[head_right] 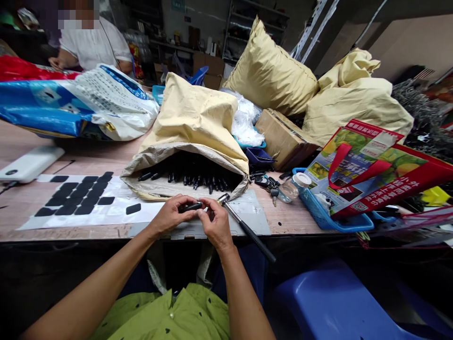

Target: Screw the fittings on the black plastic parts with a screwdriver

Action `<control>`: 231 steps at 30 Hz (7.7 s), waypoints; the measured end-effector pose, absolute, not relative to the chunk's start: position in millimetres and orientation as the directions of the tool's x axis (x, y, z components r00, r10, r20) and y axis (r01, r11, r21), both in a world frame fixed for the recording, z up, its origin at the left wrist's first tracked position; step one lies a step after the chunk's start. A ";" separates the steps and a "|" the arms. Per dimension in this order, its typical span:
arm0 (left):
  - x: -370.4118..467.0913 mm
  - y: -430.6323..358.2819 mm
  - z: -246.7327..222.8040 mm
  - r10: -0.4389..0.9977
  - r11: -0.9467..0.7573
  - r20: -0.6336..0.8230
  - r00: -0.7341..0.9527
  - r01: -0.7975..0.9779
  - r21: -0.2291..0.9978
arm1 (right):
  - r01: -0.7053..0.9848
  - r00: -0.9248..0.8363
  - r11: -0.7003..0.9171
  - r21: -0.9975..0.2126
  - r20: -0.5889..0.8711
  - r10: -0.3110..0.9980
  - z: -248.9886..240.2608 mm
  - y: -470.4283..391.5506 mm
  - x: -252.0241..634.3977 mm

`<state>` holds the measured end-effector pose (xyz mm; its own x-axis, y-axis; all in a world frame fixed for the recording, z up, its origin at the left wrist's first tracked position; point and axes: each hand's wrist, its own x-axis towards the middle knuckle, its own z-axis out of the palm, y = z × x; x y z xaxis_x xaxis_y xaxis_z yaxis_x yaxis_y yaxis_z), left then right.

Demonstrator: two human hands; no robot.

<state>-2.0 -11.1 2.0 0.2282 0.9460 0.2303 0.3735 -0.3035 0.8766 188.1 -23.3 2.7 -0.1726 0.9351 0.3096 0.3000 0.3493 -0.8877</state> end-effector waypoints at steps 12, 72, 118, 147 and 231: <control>5.6 -13.8 -0.2 0.896 -0.441 0.369 0.247 0.583 0.682 | 0.345 -0.061 0.245 -0.906 0.239 0.969 -1.2 -25.9 179.7; -86.2 51.9 26.6 0.927 0.240 0.246 -0.282 0.952 0.189 | -0.089 -0.055 0.310 -0.946 0.316 0.947 -7.5 -33.5 204.0; 10.7 -2.5 -2.5 0.961 -0.276 0.188 0.203 0.651 0.708 | 0.672 -0.128 0.327 -0.665 0.330 0.935 21.5 -67.8 210.6; 13.1 -5.7 -2.0 0.959 -0.281 0.239 0.153 0.632 0.722 | 0.784 -0.029 0.270 -0.559 0.401 0.916 30.7 -65.0 208.6; -15.1 0.4 -4.1 0.986 0.166 -0.130 0.103 -0.610 0.775 | 0.689 -0.231 0.520 -0.505 0.527 0.818 12.4 -18.5 133.0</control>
